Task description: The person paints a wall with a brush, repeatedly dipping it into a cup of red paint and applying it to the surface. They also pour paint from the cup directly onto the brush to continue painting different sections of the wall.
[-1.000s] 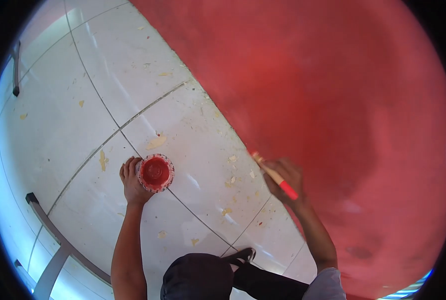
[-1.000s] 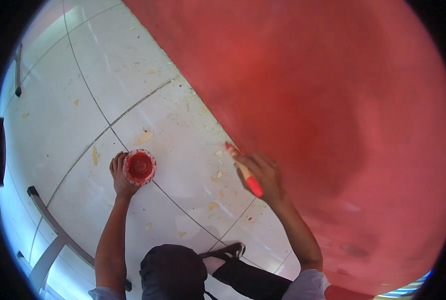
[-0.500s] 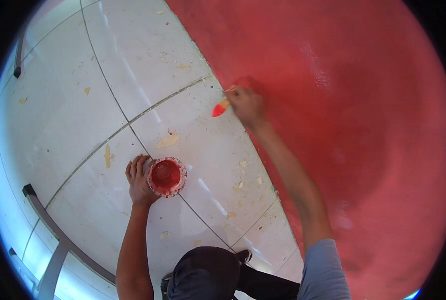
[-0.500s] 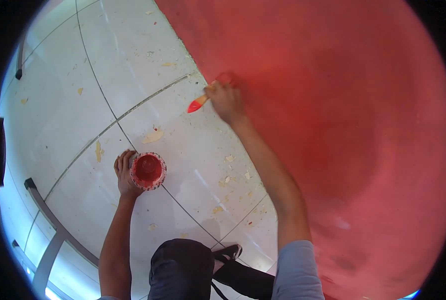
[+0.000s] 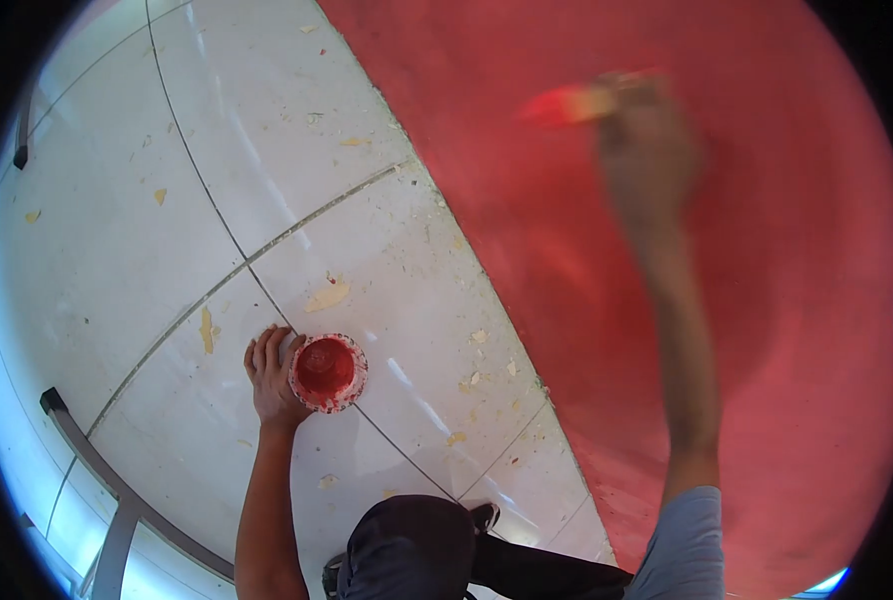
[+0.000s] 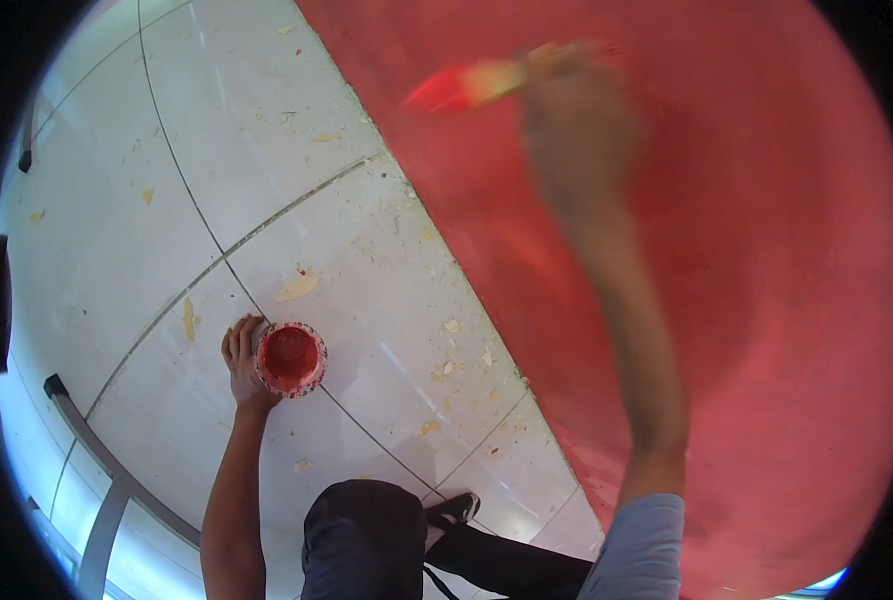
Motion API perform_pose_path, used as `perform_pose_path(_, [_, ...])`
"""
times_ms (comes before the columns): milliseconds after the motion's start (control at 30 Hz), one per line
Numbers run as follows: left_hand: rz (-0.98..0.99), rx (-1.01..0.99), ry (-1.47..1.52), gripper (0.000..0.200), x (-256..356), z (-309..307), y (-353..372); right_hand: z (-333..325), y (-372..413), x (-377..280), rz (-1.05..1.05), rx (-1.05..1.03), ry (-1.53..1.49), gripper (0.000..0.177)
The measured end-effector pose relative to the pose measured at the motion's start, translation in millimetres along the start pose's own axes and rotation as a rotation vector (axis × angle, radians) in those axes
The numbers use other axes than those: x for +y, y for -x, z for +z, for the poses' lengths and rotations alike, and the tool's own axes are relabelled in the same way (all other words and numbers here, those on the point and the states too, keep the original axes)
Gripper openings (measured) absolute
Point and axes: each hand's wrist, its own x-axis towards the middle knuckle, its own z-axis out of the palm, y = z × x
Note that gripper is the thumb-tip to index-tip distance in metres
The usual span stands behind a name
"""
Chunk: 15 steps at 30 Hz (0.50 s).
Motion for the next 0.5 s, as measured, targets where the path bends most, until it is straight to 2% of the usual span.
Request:
perform_pose_path(67, [0.012,0.006,-0.009,0.069,0,0,-1,57,35,-68,-0.038,-0.353,0.056,0.01])
perform_pose_path(100, [0.016,0.006,-0.012,0.069,0,0,0,90,61,-102,-0.12,-0.338,0.023,0.011])
perform_pose_path(133, [0.012,0.007,-0.012,0.068,0,0,1,118,82,-130,-0.075,-0.448,-0.288,0.015])
perform_pose_path(233, [0.009,-0.007,-0.004,0.063,1,-2,1,150,105,-165,-0.009,-0.522,-0.668,0.017])
perform_pose_path(300, [-0.003,-0.015,0.025,0.054,5,-6,-2,145,91,-123,0.019,-0.412,-0.556,0.018])
perform_pose_path(333, [-0.001,-0.015,0.033,0.055,5,-6,-4,122,69,-86,0.214,-0.413,-0.578,0.012])
perform_pose_path(400, [-0.021,-0.018,0.046,0.055,3,-4,-1,56,27,-22,0.203,-0.172,-0.388,0.011])
perform_pose_path(433, [-0.017,-0.005,0.045,0.06,1,-2,0,30,13,4,0.098,-0.012,-0.304,0.011])
perform_pose_path(500, [-0.005,0.024,0.034,0.069,0,1,0,-17,-18,18,0.133,0.155,-0.261,0.01])
